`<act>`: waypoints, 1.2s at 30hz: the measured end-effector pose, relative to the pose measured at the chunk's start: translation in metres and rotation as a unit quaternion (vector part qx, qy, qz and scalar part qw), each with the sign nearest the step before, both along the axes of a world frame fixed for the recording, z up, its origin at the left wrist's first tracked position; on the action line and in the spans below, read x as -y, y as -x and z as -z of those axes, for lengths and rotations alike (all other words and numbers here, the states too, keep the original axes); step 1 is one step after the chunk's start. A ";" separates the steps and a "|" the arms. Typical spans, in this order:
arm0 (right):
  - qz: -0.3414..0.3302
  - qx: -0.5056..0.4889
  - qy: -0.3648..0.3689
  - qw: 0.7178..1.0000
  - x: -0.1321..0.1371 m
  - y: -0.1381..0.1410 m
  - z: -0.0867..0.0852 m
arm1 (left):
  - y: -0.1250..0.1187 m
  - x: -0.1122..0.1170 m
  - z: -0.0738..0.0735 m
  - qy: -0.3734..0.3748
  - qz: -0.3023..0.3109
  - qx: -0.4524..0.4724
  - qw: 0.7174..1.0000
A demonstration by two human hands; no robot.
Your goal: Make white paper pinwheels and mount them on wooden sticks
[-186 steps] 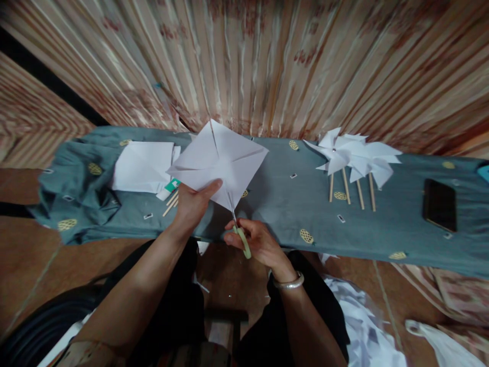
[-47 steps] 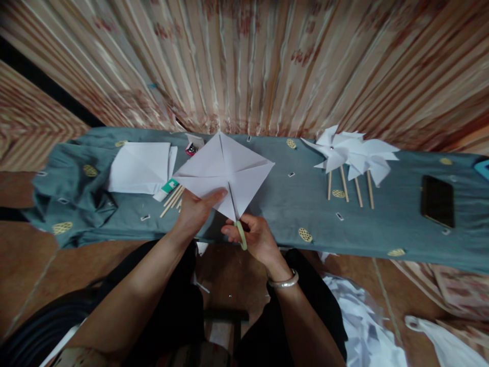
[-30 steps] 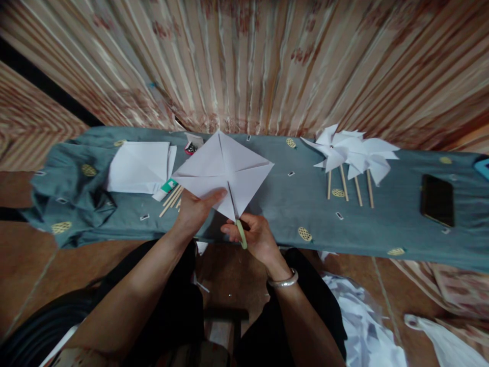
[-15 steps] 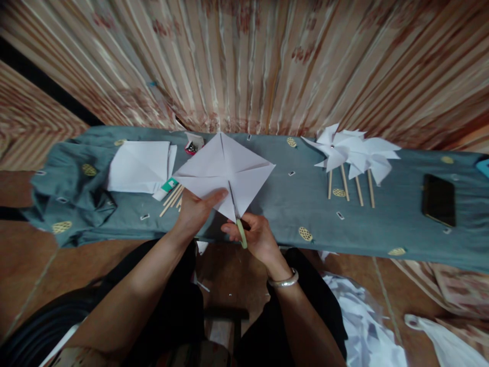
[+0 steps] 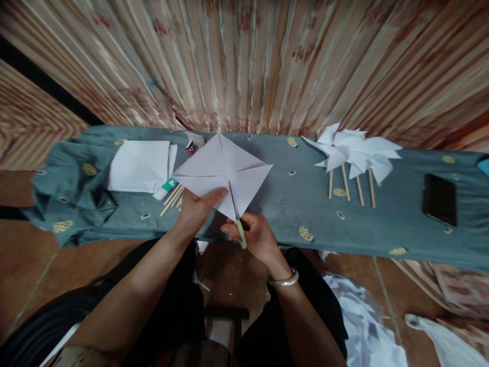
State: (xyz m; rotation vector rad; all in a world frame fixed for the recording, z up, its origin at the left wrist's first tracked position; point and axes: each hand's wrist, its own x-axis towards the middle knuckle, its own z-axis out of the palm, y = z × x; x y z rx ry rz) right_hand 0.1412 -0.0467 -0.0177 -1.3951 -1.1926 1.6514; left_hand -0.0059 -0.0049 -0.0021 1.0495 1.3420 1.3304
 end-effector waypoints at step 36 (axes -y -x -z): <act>-0.038 0.666 -0.202 0.717 -0.023 -0.068 0.004 | 0.011 0.007 0.053 0.090 0.121 0.008 0.989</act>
